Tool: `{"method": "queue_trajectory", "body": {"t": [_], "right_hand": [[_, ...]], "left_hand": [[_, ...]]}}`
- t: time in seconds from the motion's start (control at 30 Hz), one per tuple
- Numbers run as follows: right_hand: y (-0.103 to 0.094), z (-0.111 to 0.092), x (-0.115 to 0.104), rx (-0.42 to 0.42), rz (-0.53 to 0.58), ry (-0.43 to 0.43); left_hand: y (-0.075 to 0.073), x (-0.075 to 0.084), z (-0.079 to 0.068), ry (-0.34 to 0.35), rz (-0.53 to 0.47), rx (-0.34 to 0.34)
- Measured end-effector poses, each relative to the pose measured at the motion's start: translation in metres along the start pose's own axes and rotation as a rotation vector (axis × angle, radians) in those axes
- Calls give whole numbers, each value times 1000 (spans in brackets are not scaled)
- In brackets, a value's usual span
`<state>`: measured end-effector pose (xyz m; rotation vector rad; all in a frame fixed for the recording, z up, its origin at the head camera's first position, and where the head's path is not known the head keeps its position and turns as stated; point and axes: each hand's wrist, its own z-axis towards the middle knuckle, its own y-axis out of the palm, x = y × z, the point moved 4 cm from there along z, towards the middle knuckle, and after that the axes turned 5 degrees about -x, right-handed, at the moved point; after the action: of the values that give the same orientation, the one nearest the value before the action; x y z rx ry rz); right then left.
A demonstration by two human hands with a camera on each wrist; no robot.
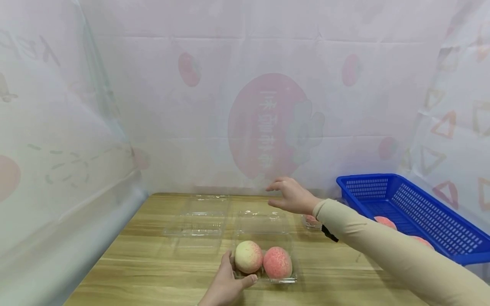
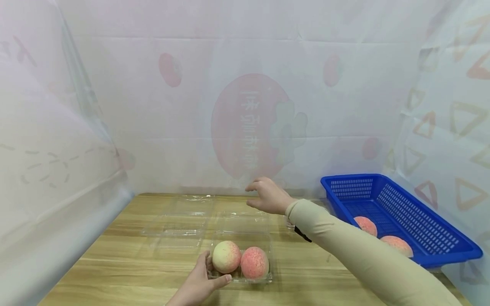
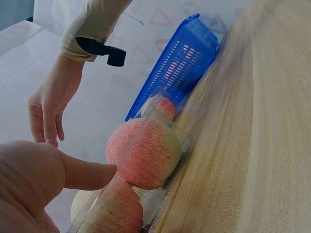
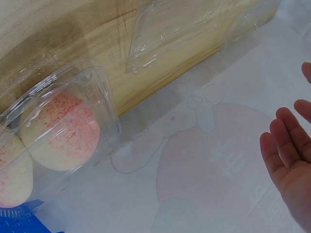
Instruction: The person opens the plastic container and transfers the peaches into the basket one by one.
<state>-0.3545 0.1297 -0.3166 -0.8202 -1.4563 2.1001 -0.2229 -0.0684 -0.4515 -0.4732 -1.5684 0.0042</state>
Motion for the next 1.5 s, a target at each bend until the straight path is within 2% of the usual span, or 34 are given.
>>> {"method": "queue_trajectory", "body": {"t": [0.13,0.27,0.5,0.73,0.97,1.27,1.5], "right_hand": [[0,-3,-1,-2,8,2],[0,-11,-5,12,71,24],[6,-32,-16,37,200,48],[13,-54,-27,65,304,79],[19,-68,-33,89,396,132],[32,-81,-42,119,562,226],[42,-89,-45,148,767,299]], "left_hand": [[1,-1,-1,-16,-12,-3],[1,-2,-2,-26,-15,-4],[1,2,-3,8,-6,0],[1,0,-4,-46,5,-4],[1,3,-5,-9,4,-2],[0,5,-4,11,-7,0],[-1,3,-5,23,-18,13]]}}
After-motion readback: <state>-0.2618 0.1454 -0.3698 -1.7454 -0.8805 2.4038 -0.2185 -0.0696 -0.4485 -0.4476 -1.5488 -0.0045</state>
